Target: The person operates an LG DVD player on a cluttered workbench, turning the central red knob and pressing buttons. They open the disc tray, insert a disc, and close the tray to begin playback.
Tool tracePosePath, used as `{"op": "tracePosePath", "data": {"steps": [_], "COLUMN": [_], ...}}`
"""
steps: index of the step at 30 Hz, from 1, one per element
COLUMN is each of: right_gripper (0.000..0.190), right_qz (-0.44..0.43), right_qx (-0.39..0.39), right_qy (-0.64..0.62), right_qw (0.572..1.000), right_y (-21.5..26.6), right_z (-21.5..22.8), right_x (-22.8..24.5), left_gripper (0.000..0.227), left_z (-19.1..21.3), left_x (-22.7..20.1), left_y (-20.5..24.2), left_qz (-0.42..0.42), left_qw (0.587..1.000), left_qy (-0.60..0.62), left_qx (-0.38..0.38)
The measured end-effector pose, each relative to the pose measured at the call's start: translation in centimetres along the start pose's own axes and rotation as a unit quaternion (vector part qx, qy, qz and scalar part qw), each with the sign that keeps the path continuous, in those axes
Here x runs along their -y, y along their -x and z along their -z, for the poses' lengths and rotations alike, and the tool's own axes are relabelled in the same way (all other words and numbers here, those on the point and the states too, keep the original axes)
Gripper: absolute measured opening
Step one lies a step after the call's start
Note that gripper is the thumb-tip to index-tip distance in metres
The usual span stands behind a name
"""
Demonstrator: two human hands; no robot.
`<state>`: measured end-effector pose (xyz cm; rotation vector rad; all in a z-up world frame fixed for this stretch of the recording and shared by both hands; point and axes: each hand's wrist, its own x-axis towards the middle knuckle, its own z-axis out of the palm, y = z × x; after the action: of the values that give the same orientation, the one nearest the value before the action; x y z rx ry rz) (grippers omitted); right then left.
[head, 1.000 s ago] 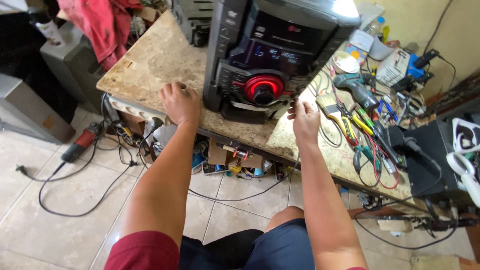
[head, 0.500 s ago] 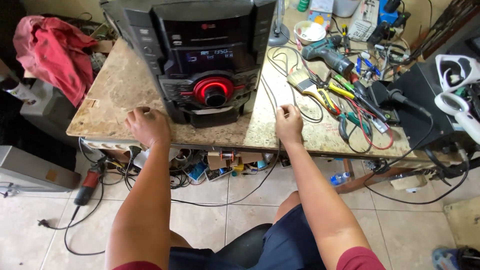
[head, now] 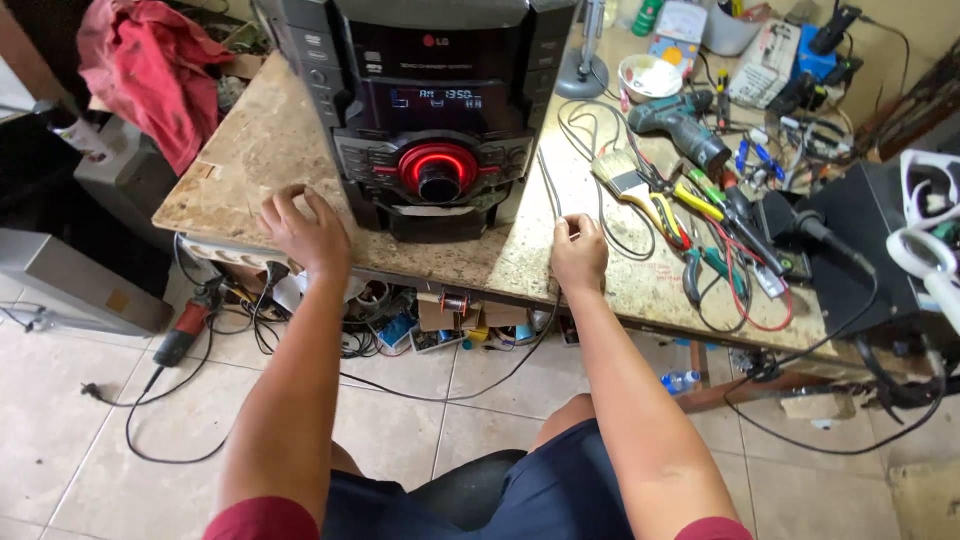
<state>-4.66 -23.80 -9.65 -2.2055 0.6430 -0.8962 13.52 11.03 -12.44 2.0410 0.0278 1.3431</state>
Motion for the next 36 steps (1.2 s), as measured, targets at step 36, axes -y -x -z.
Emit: {"op": "tracePosePath", "data": {"steps": [36], "right_gripper": [0.02], "right_qz": [-0.005], "right_qx": [0.013], "right_qy": [0.073], "right_qw": [0.997], "right_y": [0.5], "right_z": [0.1], "right_x": [1.1], "left_gripper": [0.095], "left_z": [11.0], "left_x": [-23.9], "left_y": [-0.7], "left_qz": [0.618], "left_qw": [0.462], "left_qy": [0.593], "left_qx": [0.231]}}
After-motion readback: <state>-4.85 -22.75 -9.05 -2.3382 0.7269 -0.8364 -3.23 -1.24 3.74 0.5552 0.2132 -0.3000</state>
